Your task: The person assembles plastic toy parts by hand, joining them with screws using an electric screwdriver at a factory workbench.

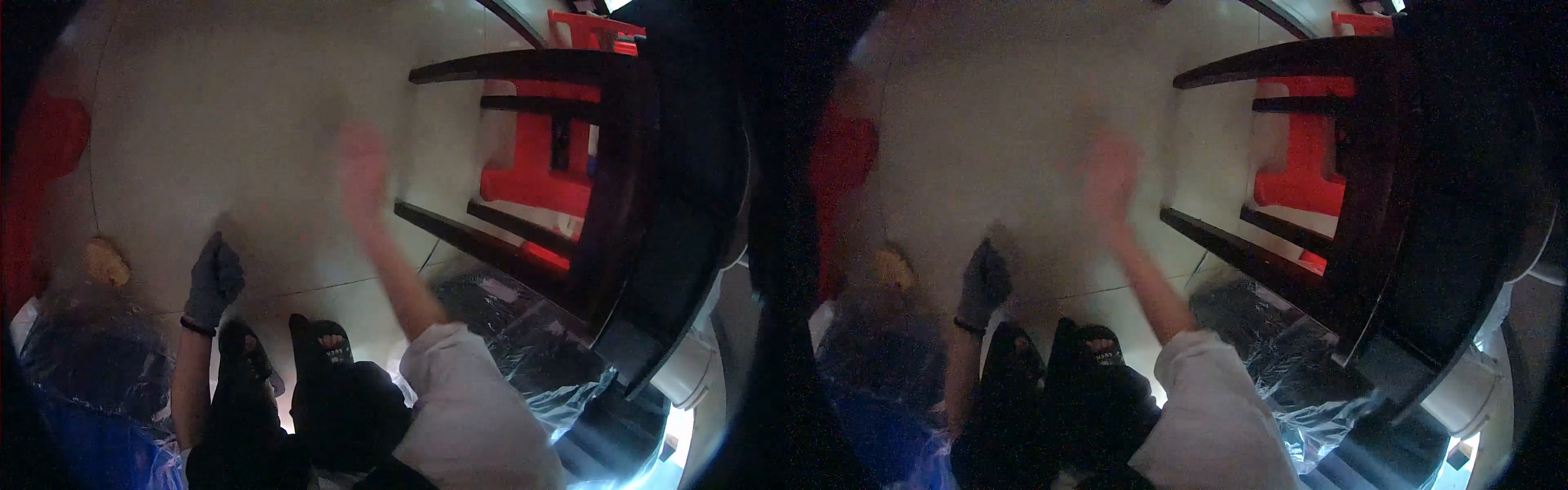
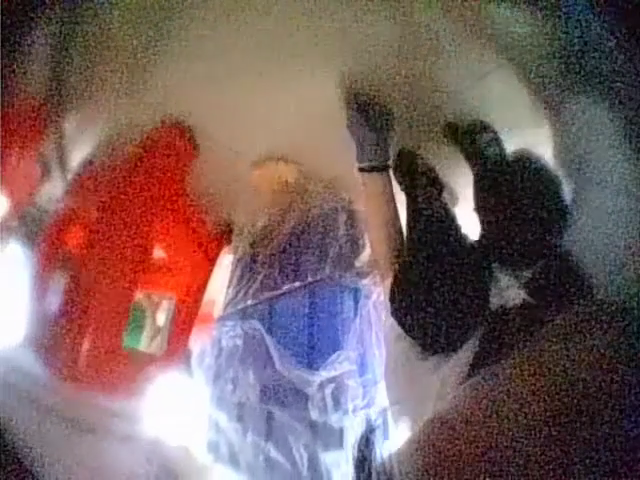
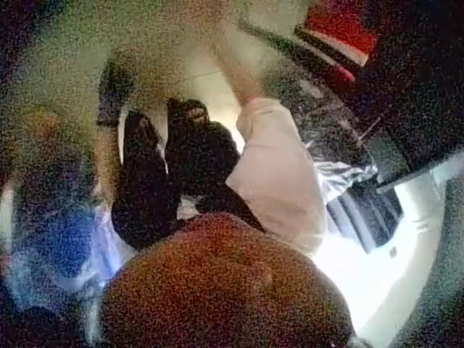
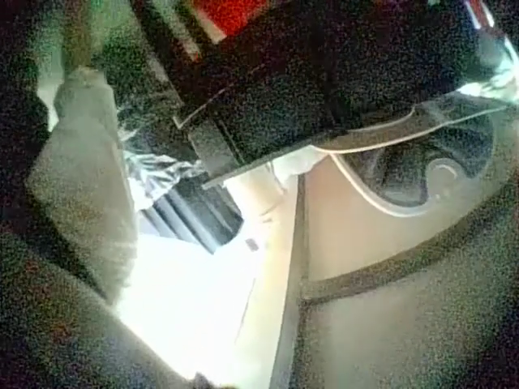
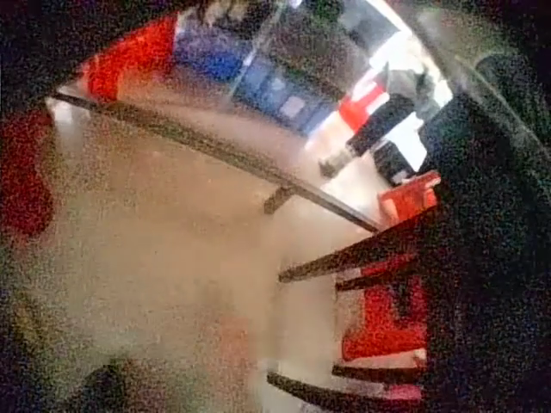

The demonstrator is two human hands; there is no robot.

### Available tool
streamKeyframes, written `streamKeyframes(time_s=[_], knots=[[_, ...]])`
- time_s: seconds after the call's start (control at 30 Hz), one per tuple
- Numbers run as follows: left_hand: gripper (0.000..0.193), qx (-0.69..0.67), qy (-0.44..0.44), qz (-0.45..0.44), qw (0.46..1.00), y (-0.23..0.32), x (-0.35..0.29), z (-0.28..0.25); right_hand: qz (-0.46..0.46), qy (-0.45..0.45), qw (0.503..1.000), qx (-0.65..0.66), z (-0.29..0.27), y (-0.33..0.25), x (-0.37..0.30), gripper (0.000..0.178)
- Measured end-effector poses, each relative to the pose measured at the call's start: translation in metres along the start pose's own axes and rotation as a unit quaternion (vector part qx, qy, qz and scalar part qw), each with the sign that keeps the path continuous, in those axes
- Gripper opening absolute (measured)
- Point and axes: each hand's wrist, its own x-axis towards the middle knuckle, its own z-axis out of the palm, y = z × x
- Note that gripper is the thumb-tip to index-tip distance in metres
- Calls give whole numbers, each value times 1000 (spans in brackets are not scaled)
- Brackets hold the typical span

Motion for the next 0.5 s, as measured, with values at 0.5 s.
streamKeyframes(time_s=[0.5], knots=[[38,-79,186,5,979,-23,-38,-46,-285,-208,633,-689,-112,-3,264,52]])
